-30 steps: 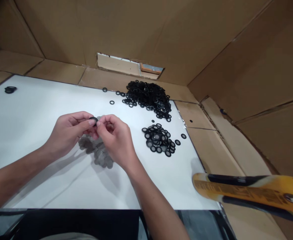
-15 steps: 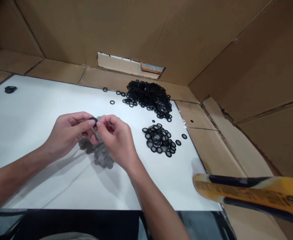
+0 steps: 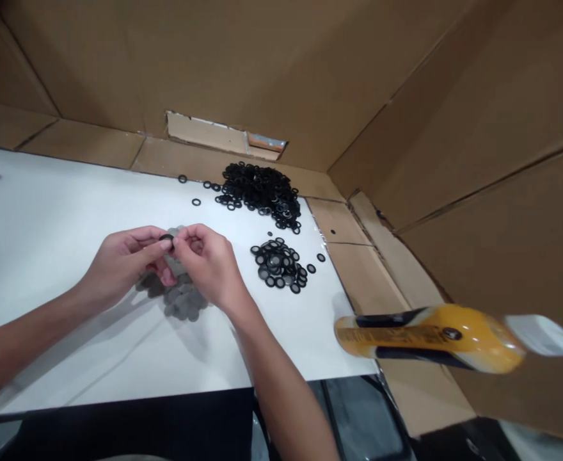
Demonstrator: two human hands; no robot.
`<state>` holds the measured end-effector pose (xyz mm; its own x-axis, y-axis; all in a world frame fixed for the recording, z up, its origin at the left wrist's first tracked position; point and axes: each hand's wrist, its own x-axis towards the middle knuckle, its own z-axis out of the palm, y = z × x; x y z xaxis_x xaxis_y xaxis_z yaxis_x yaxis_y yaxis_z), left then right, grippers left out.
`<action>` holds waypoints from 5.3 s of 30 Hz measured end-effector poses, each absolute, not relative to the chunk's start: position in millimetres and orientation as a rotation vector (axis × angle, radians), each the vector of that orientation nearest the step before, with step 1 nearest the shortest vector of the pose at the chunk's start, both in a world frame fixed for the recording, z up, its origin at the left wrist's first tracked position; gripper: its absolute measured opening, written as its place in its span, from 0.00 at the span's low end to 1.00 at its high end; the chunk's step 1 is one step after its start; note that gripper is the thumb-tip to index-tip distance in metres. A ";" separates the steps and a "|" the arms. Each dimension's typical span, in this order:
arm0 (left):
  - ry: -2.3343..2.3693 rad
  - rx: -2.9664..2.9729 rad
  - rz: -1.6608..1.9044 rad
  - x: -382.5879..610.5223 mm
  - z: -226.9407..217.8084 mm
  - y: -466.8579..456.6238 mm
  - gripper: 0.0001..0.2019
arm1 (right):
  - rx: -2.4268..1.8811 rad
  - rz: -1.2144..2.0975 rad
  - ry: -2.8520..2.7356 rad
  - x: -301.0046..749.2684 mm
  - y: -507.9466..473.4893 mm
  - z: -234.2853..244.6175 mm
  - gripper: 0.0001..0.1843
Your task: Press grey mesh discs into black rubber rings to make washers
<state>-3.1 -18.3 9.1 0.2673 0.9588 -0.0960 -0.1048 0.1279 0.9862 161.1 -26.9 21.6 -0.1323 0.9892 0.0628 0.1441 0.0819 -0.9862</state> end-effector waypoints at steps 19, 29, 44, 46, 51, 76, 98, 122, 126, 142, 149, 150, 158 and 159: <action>1.135 1.301 1.318 -27.8 -11.9 7.8 0.12 | -2.359 0.215 -1.721 281.2 20.3 9.2 0.18; 1.413 1.536 1.444 -44.9 -22.3 15.9 0.10 | -2.020 0.077 -2.241 214.7 93.2 1.7 0.20; 0.976 1.637 1.115 -8.2 -0.3 17.4 0.20 | -1.396 0.544 -2.278 180.7 53.3 -0.2 0.15; 0.941 1.628 1.113 0.7 1.6 20.8 0.19 | -1.327 0.583 -2.211 175.1 46.3 -3.2 0.17; 1.015 1.533 1.241 3.6 -6.9 26.9 0.16 | -1.312 0.651 -2.102 173.8 30.4 -12.7 0.18; 1.047 1.524 1.123 4.6 -20.1 12.3 0.16 | -1.153 1.132 -1.402 174.9 10.5 -15.0 0.12; 0.946 1.590 1.015 7.4 -17.9 1.4 0.15 | -1.089 1.222 -1.240 174.4 7.9 -14.9 0.15; 0.822 1.218 1.130 15.0 -12.3 2.8 0.14 | -1.008 1.192 -1.302 168.2 -1.4 -10.9 0.10; 0.837 1.205 1.173 17.1 -15.7 3.3 0.15 | -1.022 1.179 -1.286 164.3 -3.5 -11.0 0.10; 0.880 1.274 1.037 13.4 -14.7 4.0 0.15 | -1.053 1.154 -1.257 166.4 -0.4 -11.7 0.11; 0.914 1.288 0.987 10.9 -10.7 4.0 0.17 | -1.091 1.155 -1.352 177.9 6.5 -12.2 0.12; 0.917 1.282 0.992 10.8 -10.7 4.3 0.17 | -1.100 1.159 -1.369 179.3 7.3 -12.6 0.12; 0.889 1.223 1.027 7.8 -15.5 9.6 0.17 | -1.105 1.236 -1.435 179.6 5.4 -12.4 0.13; 0.874 1.218 1.030 7.7 -16.0 9.7 0.17 | -1.097 1.260 -1.429 178.6 4.6 -12.1 0.13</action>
